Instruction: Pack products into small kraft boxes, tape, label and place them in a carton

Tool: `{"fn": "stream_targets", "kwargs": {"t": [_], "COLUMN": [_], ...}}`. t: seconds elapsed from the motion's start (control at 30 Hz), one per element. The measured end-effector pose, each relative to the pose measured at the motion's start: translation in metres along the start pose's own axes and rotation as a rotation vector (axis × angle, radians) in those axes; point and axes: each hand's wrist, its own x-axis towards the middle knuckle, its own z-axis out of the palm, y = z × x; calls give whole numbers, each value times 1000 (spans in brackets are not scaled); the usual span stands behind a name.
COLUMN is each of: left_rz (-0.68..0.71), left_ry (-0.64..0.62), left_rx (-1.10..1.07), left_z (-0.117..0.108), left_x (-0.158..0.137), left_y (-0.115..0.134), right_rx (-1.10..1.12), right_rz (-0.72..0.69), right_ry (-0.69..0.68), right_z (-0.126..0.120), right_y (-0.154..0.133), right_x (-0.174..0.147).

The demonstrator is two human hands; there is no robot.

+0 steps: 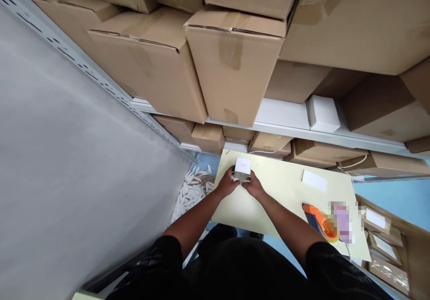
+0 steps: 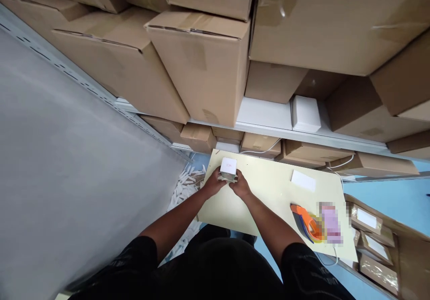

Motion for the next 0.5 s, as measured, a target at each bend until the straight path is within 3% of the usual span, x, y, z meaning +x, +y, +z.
{"fn": "stream_targets", "kwargs": {"t": [0.13,0.27,0.5], "left_rz": [-18,13,-151], "left_ry": [41,35,98], "left_rx": [-32,-35,-61], "left_z": [-34,-46,-46], "left_x": [41,61,38], "left_y": [-3,-4,-9], "right_rx": [10,3,-47], "right_rz": [13,14,63], "right_ry": [17,60,87], "right_z": [25,30,16], "right_y": [-16,-20,-1], "right_x": [44,65,42]}}
